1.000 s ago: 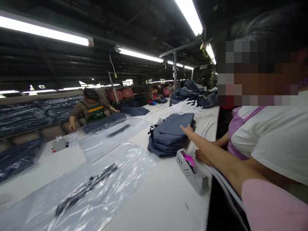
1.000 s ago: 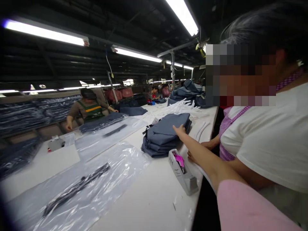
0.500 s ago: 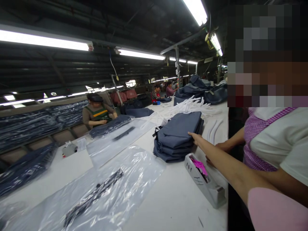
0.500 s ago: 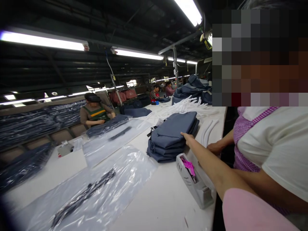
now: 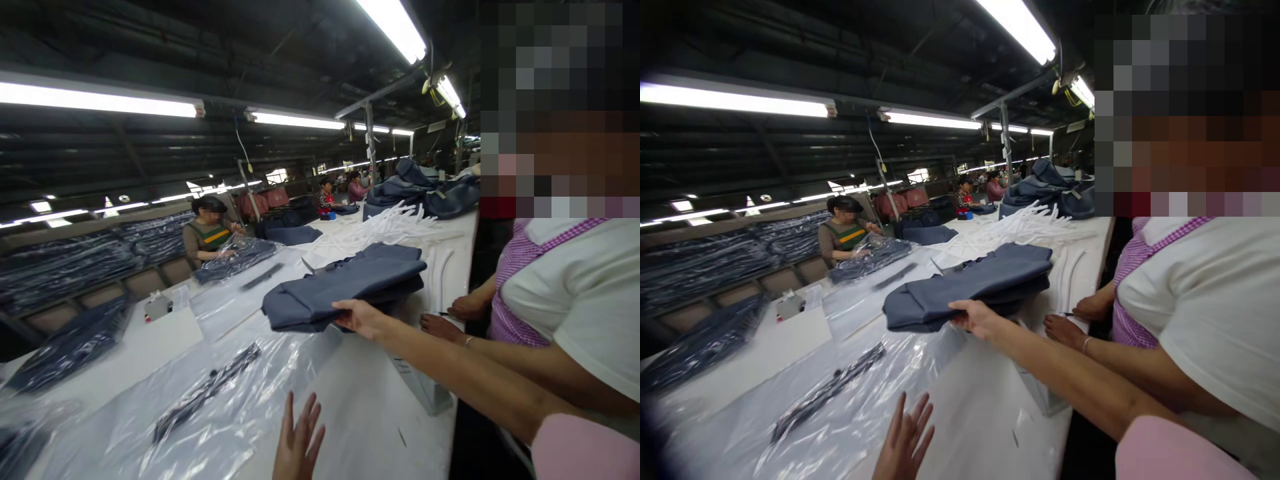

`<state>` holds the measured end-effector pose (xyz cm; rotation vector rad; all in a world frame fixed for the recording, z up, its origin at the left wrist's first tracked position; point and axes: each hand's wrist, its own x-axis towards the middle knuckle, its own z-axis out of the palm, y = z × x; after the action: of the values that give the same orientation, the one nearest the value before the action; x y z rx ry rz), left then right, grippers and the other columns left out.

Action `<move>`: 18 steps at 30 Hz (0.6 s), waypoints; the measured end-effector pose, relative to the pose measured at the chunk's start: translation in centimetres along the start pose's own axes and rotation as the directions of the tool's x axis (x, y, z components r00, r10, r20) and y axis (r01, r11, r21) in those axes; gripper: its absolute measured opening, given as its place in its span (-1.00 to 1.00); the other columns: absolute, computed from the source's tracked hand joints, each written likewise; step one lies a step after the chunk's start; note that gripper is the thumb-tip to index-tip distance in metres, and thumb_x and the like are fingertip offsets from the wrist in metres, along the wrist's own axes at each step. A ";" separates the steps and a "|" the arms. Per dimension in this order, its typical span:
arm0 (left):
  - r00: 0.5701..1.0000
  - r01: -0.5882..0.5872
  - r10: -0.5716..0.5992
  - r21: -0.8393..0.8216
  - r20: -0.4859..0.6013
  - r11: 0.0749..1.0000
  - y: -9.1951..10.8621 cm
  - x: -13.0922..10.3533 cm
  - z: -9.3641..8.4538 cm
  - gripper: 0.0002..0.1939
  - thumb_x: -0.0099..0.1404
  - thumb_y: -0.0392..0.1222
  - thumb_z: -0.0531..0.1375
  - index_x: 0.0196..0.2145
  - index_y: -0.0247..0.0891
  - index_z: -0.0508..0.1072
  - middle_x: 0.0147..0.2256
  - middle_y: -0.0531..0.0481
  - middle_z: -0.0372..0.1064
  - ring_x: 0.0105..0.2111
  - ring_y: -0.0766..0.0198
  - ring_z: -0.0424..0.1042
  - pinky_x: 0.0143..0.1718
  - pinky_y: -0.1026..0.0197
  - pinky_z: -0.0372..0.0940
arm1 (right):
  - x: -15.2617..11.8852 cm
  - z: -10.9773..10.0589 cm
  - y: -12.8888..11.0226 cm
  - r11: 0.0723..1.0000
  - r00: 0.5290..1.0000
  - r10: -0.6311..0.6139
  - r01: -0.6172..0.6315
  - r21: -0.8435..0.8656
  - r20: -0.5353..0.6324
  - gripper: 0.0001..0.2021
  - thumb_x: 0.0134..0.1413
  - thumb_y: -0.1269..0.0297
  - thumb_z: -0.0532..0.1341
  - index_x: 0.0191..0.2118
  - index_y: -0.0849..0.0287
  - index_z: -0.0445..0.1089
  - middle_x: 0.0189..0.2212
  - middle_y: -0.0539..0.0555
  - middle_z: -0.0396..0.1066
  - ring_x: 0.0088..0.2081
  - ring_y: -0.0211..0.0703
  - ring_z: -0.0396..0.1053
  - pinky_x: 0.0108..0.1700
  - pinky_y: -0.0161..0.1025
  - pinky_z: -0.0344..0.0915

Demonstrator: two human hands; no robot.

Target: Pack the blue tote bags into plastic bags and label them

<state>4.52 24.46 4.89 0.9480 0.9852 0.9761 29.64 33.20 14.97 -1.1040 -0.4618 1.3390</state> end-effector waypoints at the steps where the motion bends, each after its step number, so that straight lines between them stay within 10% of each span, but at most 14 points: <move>1: 1.000 -0.005 0.006 -0.178 0.004 0.984 1.2 0.7 0.6 -0.35 0.34 0.20 0.05 0.31 0.16 -0.06 0.20 -0.12 0.26 0.15 0.09 0.32 0.12 -0.04 0.32 | -1.7 0.9 1.9 1.000 0.999 0.016 -0.017 0.008 0.034 -0.91 -0.07 0.50 0.30 -0.37 0.27 0.40 -0.44 0.03 0.48 -0.45 -0.28 0.41 -0.35 -0.35 0.43; 8: 0.932 -0.058 -0.121 -0.472 -0.340 0.880 6.7 1.3 -0.7 -0.41 0.19 -0.39 0.27 0.16 -0.13 0.31 0.11 -0.11 0.38 0.12 0.06 0.36 0.09 -0.05 0.35 | -7.7 0.4 10.2 0.967 0.956 0.241 -0.252 0.044 0.168 -0.71 -0.18 0.35 0.44 -0.27 0.30 0.46 -0.35 0.17 0.53 -0.36 -0.09 0.49 -0.31 -0.17 0.46; 12: 0.917 -0.079 -0.101 -0.424 -0.386 0.902 6.0 0.4 -1.5 -0.43 0.15 -0.53 0.23 0.11 -0.23 0.36 0.09 -0.15 0.40 0.12 0.08 0.36 0.11 -0.02 0.32 | -4.7 -3.0 6.8 0.964 0.987 0.156 -0.148 0.219 -0.022 -0.74 0.09 0.11 0.29 -0.19 0.18 0.39 -0.39 0.09 0.52 -0.33 -0.11 0.50 -0.23 -0.15 0.48; 18: 0.903 -0.287 0.171 -0.258 -0.395 0.922 9.0 -4.0 -1.8 -0.48 0.10 -0.47 0.28 0.03 -0.18 0.45 0.06 -0.08 0.44 0.11 0.12 0.37 0.08 0.09 0.36 | -2.9 -5.2 1.1 0.955 0.990 -0.018 0.059 0.290 -0.143 -0.74 0.06 0.48 0.26 -0.10 0.22 0.33 -0.38 0.04 0.53 -0.34 -0.19 0.50 -0.22 -0.26 0.50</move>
<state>-0.08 23.46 13.75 0.6353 0.9987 1.5043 32.59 28.44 12.61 -0.9273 -0.1725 1.2408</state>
